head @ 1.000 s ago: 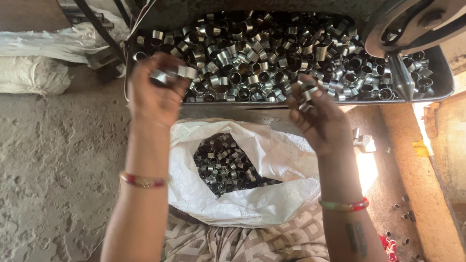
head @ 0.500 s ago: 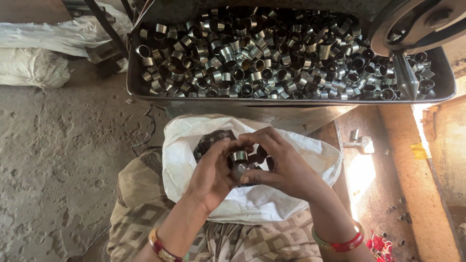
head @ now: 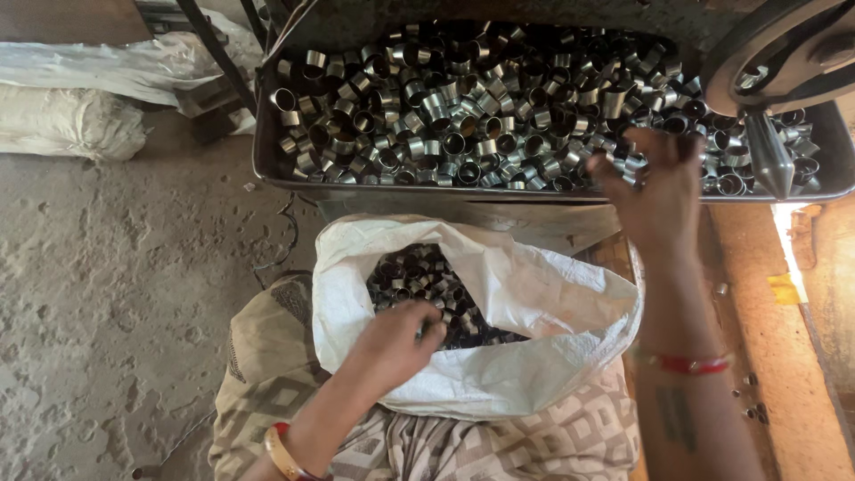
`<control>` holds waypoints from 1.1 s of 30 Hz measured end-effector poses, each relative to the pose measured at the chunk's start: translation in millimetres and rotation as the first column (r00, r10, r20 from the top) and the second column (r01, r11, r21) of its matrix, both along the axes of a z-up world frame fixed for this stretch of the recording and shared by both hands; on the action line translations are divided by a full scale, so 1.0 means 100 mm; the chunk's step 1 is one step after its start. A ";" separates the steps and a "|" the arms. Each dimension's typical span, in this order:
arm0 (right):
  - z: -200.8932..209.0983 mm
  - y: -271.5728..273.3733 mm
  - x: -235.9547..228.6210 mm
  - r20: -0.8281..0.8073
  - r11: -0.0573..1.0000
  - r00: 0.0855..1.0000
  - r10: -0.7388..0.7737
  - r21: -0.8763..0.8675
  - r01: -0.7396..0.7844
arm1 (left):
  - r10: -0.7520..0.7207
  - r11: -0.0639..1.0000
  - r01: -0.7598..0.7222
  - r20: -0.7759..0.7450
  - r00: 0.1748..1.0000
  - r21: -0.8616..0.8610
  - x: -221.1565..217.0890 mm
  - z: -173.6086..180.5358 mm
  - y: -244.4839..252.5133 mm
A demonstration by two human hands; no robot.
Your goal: The person repeatedly scoops small cylindrical metal parts from a white sack on their lap and places them into a metal tray above. The hands move continuously, transferring handfuls of parts from the sack to the tray.
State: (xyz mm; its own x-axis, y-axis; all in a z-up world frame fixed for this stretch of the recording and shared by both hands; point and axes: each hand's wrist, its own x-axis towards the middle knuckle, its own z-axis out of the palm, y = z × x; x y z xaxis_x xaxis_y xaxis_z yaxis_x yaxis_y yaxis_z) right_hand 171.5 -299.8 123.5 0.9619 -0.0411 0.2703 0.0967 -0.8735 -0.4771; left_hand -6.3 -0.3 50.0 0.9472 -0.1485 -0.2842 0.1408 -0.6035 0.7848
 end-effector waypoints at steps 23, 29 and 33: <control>-0.79 -1.97 1.18 0.232 0.839 0.946 -0.225 -0.448 0.309 | 0.032 0.680 -0.450 0.590 0.807 0.578 2.41 0.34 0.97; -0.80 -2.04 1.24 0.374 0.851 0.913 -0.164 -0.414 0.323 | 0.061 0.822 -0.415 0.665 0.744 0.389 2.38 0.33 1.14; -0.58 -1.83 1.37 0.397 0.958 0.873 -0.282 0.165 0.234 | 0.172 0.863 -0.470 0.770 0.615 0.183 2.37 0.35 1.19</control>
